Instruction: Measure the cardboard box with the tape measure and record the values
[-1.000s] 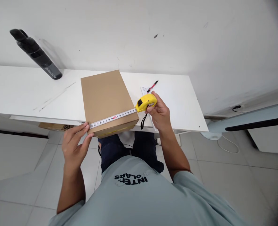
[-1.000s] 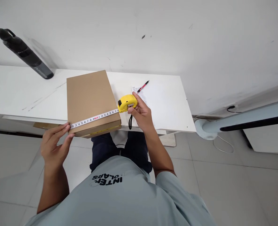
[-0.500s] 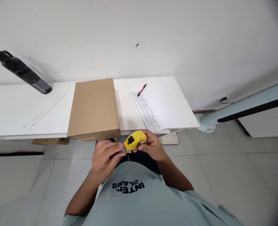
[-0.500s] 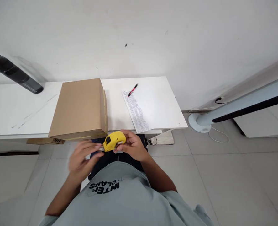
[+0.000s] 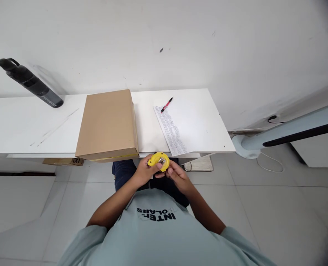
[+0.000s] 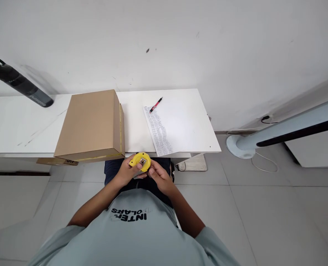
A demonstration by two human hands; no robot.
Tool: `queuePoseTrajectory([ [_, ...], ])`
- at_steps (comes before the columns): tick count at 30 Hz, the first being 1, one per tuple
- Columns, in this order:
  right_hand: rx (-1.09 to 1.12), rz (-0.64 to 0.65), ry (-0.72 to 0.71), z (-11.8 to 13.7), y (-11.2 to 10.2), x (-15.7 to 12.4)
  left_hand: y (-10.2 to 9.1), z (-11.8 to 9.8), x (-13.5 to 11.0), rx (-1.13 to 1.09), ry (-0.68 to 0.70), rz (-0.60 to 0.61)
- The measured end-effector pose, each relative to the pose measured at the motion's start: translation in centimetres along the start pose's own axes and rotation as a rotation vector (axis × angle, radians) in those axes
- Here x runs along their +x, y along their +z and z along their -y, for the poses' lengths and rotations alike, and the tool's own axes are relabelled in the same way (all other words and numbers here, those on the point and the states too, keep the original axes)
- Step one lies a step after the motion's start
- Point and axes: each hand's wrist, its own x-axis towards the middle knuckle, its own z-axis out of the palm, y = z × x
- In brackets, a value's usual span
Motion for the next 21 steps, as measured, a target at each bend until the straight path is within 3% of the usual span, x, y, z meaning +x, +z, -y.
queuePoseTrajectory([
  [2,-0.413,-0.072,-0.188,0.4,-2.7,1.0,-0.4,0.1,0.1,0.000,0.015,-0.026],
  [4,-0.817,-0.351,-0.348,0.5,-5.6,2.1,-0.9,0.4,-0.1,0.008,0.031,-0.055],
  [6,-1.124,-0.557,-0.326,0.3,-7.4,3.0,-1.3,0.5,-0.4,0.028,0.051,-0.080],
  [7,-1.231,-0.590,-0.276,0.1,-7.6,3.2,-1.5,0.4,-0.5,0.043,0.060,-0.089],
  [9,-1.363,-0.539,-0.192,-0.3,-6.5,3.1,-1.6,-0.1,-0.3,0.077,0.081,-0.103],
  [12,-1.423,-0.403,-0.198,-0.9,-2.3,2.2,-1.7,-1.6,1.4,0.123,0.122,-0.118],
  [16,-1.344,-0.354,-0.263,-1.5,2.2,0.6,-1.7,-3.6,6.0,0.155,0.199,-0.110],
  [18,-1.209,-0.380,-0.265,-1.5,2.3,0.3,-1.7,-4.3,8.7,0.239,0.260,-0.065],
  [21,-0.918,-0.558,-0.270,-0.5,-0.5,1.9,-1.7,-5.1,12.0,0.592,0.425,0.120],
])
